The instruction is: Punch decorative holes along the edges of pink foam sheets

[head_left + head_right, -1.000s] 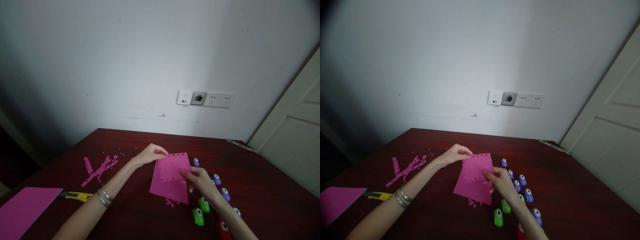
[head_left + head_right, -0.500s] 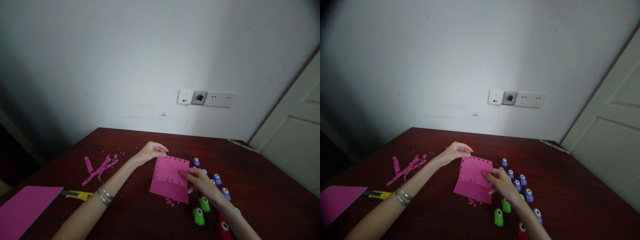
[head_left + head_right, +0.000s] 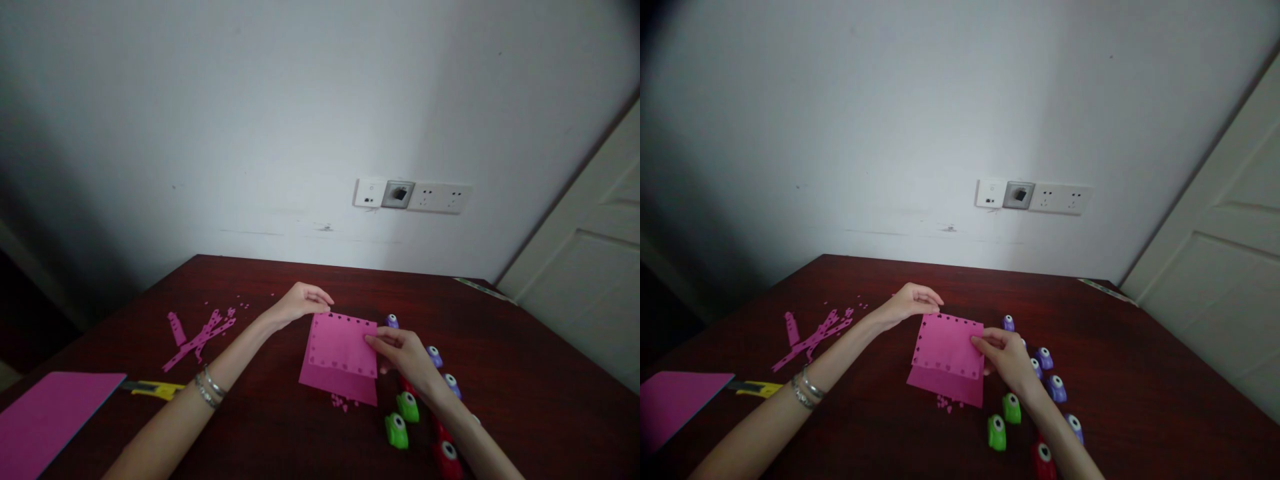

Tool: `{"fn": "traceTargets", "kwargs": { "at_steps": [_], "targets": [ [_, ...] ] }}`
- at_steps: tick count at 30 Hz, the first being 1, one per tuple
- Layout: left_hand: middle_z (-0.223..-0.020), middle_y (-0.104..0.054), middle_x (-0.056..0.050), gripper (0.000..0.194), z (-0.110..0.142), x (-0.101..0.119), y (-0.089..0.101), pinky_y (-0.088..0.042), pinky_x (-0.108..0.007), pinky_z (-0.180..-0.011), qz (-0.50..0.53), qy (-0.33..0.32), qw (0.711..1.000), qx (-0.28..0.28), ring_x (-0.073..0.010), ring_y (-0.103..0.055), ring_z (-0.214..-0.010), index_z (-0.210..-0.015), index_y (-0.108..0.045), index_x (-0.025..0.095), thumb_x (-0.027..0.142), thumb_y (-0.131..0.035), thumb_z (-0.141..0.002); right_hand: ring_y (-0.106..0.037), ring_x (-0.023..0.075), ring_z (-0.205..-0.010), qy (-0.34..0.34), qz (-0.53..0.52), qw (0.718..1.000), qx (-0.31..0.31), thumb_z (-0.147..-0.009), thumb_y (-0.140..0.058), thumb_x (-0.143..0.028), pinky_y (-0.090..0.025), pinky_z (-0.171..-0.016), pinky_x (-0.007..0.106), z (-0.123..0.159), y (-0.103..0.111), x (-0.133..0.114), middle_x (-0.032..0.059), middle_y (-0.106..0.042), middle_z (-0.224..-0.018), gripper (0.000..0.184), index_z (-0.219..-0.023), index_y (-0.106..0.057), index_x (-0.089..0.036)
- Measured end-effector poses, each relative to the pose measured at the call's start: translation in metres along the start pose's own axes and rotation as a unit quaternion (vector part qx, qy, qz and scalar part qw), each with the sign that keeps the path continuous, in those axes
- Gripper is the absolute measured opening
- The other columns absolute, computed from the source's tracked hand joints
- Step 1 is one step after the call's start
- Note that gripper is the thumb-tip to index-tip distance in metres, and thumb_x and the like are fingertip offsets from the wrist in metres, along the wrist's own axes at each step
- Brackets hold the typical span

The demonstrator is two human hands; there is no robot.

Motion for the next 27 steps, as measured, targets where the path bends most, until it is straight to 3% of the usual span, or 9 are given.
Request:
{"fn": "traceTargets", "kwargs": {
  "at_steps": [5, 11, 20, 27],
  "targets": [
    [-0.08, -0.068, -0.007, 0.023, -0.002, -0.004, 0.001, -0.045, -0.027, -0.074, -0.005, 0.003, 1.0, 0.004, -0.0129, -0.061, -0.075, -0.085, -0.068, 0.013, 0.024, -0.069, -0.065, -0.049, 0.0078, -0.036, 0.011, 0.003, 1.0, 0.02, -0.06, -0.071, -0.045, -0.041, -0.034, 0.019, 0.001, 0.0, -0.006, -0.0014, -0.062, -0.052, 0.034, -0.075, -0.069, -0.015],
    [-0.08, -0.069, -0.007, 0.024, 0.001, -0.002, 0.003, -0.044, -0.027, -0.075, -0.026, 0.007, 0.998, -0.051, -0.0139, -0.06, -0.075, -0.084, -0.07, 0.014, 0.029, -0.069, -0.066, -0.046, 0.0069, -0.034, 0.024, 0.009, 0.997, 0.076, -0.055, -0.072, -0.048, -0.038, -0.032, 0.02, 0.003, 0.002, -0.01, -0.0008, -0.061, -0.052, 0.039, -0.073, -0.07, -0.014],
    [-0.077, -0.068, -0.006, 0.02, 0.0, -0.005, 0.003, -0.044, -0.027, -0.072, -0.02, 0.001, 0.999, -0.045, -0.0123, -0.06, -0.072, -0.08, -0.068, 0.013, 0.029, -0.068, -0.067, -0.047, 0.0065, -0.035, 0.004, -0.001, 0.998, 0.056, -0.058, -0.072, -0.046, -0.04, -0.033, 0.019, 0.001, 0.002, -0.004, -0.0006, -0.064, -0.056, 0.038, -0.08, -0.069, -0.014],
    [-0.077, -0.066, -0.006, 0.022, -0.001, -0.009, 0.003, -0.043, -0.025, -0.066, -0.072, -0.006, 0.997, -0.035, -0.0119, -0.057, -0.069, -0.08, -0.066, 0.012, 0.031, -0.062, -0.072, -0.052, 0.0084, -0.04, -0.004, -0.023, 0.999, 0.047, -0.061, -0.069, -0.046, -0.044, -0.035, 0.019, -0.001, 0.003, 0.002, -0.002, -0.061, -0.057, 0.038, -0.081, -0.064, -0.015]
  ]
}}
Point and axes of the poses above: each hand's wrist, its own z-axis away from the middle knuckle, its own y-axis out of the back of the hand, x = y × z, the point moved 2 cm from there along -z, towards the middle knuckle
